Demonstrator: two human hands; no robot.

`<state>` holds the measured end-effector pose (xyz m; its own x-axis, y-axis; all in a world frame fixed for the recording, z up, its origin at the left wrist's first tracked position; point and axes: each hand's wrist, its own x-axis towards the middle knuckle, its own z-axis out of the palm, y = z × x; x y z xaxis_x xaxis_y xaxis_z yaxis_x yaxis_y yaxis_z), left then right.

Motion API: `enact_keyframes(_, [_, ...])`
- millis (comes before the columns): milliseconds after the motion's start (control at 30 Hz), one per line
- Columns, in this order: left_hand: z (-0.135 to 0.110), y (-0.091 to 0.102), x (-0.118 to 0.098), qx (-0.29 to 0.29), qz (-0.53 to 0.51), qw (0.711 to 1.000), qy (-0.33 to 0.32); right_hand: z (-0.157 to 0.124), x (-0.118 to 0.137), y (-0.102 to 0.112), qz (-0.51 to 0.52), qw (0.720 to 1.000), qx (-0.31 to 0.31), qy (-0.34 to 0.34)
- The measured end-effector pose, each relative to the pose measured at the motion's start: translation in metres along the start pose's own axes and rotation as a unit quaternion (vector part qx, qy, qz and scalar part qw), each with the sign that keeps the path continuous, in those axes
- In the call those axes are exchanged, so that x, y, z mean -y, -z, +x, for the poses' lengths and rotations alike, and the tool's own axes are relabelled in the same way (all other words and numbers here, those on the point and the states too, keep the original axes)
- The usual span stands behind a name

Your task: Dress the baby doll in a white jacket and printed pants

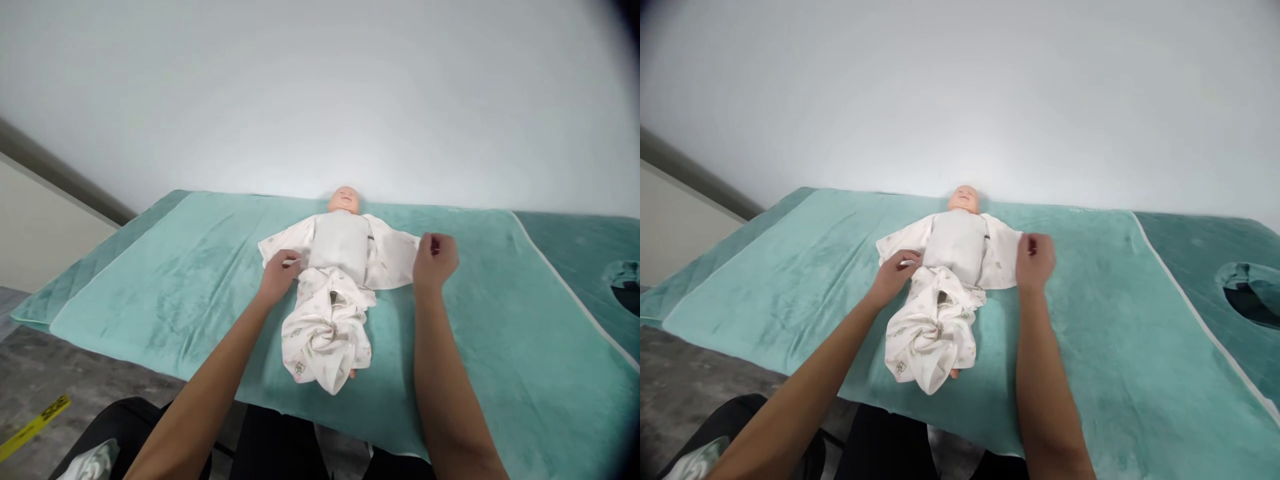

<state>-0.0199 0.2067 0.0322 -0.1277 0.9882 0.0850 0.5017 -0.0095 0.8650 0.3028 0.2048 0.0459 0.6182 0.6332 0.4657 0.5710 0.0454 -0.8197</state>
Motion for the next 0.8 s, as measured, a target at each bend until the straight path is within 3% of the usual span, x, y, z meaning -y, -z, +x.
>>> enact_keyframes(67, [-0.008,-0.005,-0.006,0.091,-0.067,0.993,-0.036,-0.012,0.016,-0.006,0.055,0.985,0.165,0.020])
enact_keyframes(167, [-0.016,0.001,-0.009,0.181,-0.077,0.978,-0.068,-0.027,0.027,-0.014,0.122,0.886,0.444,0.059])
enact_keyframes(233, [-0.019,0.008,-0.009,0.225,-0.064,0.970,-0.069,-0.033,0.030,-0.014,0.118,0.825,0.544,0.094])
enact_keyframes(267, [-0.020,0.011,-0.009,0.242,-0.054,0.966,-0.071,-0.034,0.032,-0.013,0.097,0.809,0.568,0.115])
enact_keyframes(400, [-0.031,0.015,-0.015,0.276,-0.027,0.958,-0.077,-0.042,0.044,-0.008,0.005,0.767,0.599,0.229])
enact_keyframes(533, [-0.042,0.007,-0.023,0.247,0.025,0.958,-0.147,-0.052,0.049,-0.009,-0.016,0.733,0.612,0.296])
enact_keyframes(667, [-0.048,-0.003,-0.021,0.124,0.134,0.957,-0.225,-0.056,0.046,-0.011,0.015,0.758,0.595,0.267])
enact_keyframes(733, [-0.049,-0.008,-0.020,0.049,0.169,0.962,-0.209,-0.055,0.042,-0.012,0.038,0.781,0.571,0.249])
enact_keyframes(800, [-0.048,-0.012,-0.022,0.027,0.165,0.972,-0.167,-0.053,0.036,-0.016,0.043,0.826,0.518,0.219])
